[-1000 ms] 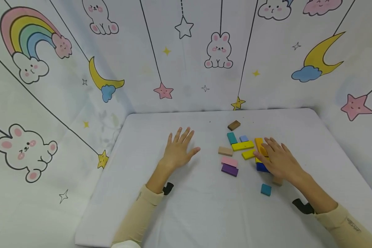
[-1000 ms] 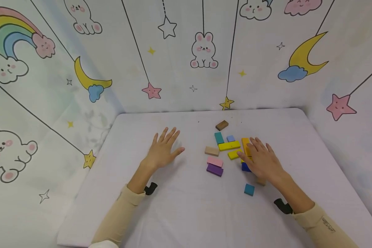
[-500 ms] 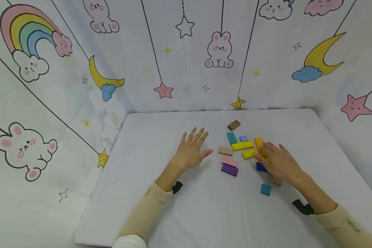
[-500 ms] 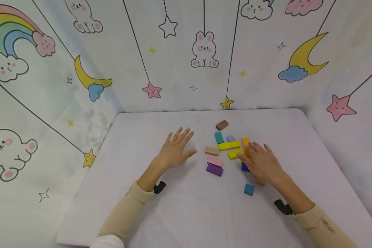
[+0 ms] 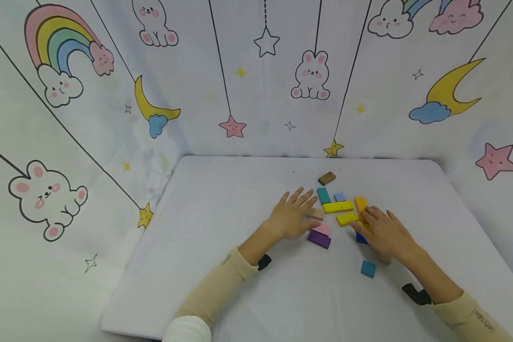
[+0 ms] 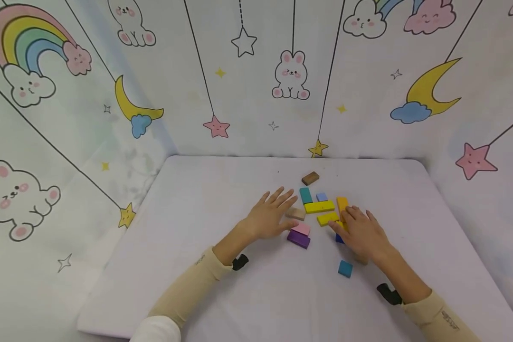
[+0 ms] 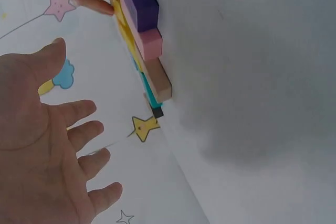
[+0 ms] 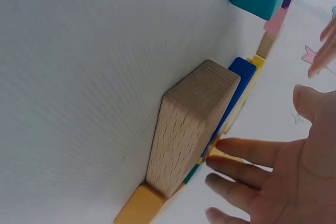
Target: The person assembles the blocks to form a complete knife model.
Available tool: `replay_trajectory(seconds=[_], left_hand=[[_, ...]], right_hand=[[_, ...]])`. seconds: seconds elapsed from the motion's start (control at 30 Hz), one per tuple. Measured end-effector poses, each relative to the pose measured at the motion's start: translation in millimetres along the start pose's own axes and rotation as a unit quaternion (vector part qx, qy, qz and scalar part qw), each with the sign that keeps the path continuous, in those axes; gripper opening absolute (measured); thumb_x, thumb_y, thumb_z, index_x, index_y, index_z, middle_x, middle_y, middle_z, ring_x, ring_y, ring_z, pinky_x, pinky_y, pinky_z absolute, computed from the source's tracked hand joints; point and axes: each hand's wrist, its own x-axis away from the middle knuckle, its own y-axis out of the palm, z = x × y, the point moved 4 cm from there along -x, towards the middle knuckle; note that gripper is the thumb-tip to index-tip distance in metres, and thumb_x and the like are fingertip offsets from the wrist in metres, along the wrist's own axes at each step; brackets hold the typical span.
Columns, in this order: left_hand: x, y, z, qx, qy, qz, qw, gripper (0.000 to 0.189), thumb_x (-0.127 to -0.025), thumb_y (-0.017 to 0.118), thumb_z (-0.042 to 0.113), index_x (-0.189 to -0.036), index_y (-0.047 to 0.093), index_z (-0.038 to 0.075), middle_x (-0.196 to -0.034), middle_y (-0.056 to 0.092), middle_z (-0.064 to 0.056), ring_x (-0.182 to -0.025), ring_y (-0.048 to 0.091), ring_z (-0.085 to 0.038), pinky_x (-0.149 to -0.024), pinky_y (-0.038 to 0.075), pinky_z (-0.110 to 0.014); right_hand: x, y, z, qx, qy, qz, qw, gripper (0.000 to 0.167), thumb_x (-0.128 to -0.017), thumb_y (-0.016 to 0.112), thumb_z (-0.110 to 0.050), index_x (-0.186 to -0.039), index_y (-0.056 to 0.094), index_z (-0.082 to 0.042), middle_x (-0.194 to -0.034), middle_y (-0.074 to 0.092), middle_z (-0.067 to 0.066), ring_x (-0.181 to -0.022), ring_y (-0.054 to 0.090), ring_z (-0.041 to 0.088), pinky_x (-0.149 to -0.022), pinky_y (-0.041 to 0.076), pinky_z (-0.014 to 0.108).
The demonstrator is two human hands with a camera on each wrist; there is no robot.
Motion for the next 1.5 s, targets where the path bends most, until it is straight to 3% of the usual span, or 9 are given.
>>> replay_trajectory(seconds=[0.13, 0.37, 0.77, 1.23, 1.5], left_hand=[[-4.6, 1.8, 10.8, 0.006, 0.015, 0.001, 0.9999, 0.075, -0.107, 0.034, 0.066, -0.168, 0.022, 0.024, -0.175, 0.010, 0.005, -0.162, 0.002, -0.020, -0.131, 0.009, -0.049], [-17.8, 12.6, 29.5, -0.012, 0.045, -0.009, 0.9989, 0.077, -0.105, 0.036, 0.068, -0.167, 0.028, 0.022, -0.175, 0.015, 0.006, -0.162, 0.005, -0.018, -0.131, 0.012, -0.044], [-40.0, 28.0, 58.7, -0.031, 0.065, -0.049, 0.9962, 0.083, -0.102, 0.033, 0.074, -0.168, 0.023, 0.025, -0.174, 0.016, 0.011, -0.161, 0.007, -0.012, -0.130, 0.016, -0.036], [-43.5, 34.7, 67.1, -0.031, 0.060, -0.069, 0.9953, 0.080, -0.102, 0.038, 0.072, -0.167, 0.024, 0.027, -0.173, 0.022, 0.009, -0.160, 0.016, -0.017, -0.129, 0.018, -0.035], [-40.4, 33.2, 67.4, -0.036, 0.050, -0.074, 0.9953, 0.081, -0.103, 0.040, 0.071, -0.168, 0.021, 0.028, -0.175, 0.016, 0.004, -0.160, 0.018, -0.016, -0.129, 0.020, -0.033]], right_hand=[[-2.0, -1.2, -2.4, -0.002, -0.009, 0.002, 1.0000, 0.078, -0.109, 0.044, -0.055, -0.149, 0.046, 0.012, -0.154, 0.042, 0.036, -0.147, 0.031, 0.054, -0.119, 0.019, 0.073], [-5.8, -3.8, -3.4, -0.027, -0.008, -0.003, 0.9996, 0.086, -0.108, 0.040, -0.061, -0.147, 0.047, 0.015, -0.158, 0.029, 0.042, -0.140, 0.037, 0.060, -0.108, 0.039, 0.072], [-13.0, -1.6, -10.4, -0.051, -0.020, -0.017, 0.9984, 0.085, -0.109, 0.038, -0.060, -0.152, 0.040, 0.014, -0.157, 0.030, 0.042, -0.138, 0.039, 0.062, -0.105, 0.040, 0.074], [-14.5, 1.0, -16.1, -0.077, -0.011, -0.023, 0.9967, 0.086, -0.109, 0.036, -0.061, -0.155, 0.036, 0.011, -0.157, 0.029, 0.043, -0.137, 0.037, 0.064, -0.101, 0.040, 0.079], [-15.1, 1.5, -21.5, -0.087, -0.018, -0.020, 0.9958, 0.084, -0.109, 0.039, -0.059, -0.156, 0.035, 0.010, -0.156, 0.030, 0.043, -0.134, 0.042, 0.064, -0.100, 0.043, 0.078]])
